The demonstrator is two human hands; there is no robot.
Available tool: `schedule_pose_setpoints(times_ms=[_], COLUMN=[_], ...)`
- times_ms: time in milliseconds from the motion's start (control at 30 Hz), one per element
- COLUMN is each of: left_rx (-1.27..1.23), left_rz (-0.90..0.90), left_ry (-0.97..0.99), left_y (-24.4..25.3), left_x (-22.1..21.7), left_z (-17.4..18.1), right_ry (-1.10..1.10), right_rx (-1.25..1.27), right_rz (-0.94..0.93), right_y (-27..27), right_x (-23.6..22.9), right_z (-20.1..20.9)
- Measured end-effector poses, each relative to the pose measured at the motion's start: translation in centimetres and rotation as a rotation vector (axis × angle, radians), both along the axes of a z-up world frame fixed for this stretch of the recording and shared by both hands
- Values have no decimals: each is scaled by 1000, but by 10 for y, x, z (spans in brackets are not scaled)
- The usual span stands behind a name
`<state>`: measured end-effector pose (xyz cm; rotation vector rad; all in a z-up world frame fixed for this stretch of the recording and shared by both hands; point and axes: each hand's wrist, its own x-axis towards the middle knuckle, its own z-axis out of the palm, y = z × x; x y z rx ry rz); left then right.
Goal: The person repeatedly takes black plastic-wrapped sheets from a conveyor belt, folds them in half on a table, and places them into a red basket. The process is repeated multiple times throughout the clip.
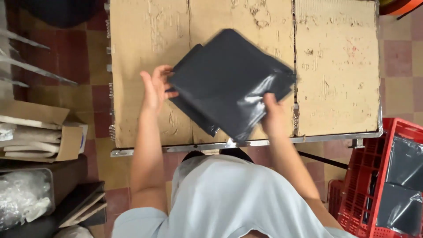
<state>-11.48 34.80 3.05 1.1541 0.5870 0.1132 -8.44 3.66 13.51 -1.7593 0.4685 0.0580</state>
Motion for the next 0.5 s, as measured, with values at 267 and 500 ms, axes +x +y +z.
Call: schedule_pose_setpoints(times_ms=[267, 500], left_rx=[790, 1298], left_rz=[24, -435], left_ry=[140, 303], left_y=[20, 2], left_x=[-17, 51], left_z=[-72, -3], right_ry=[164, 78], right_rx=[184, 199], right_rz=[173, 200], right_y=[51, 27], right_x=[-28, -14], right_z=[-69, -99])
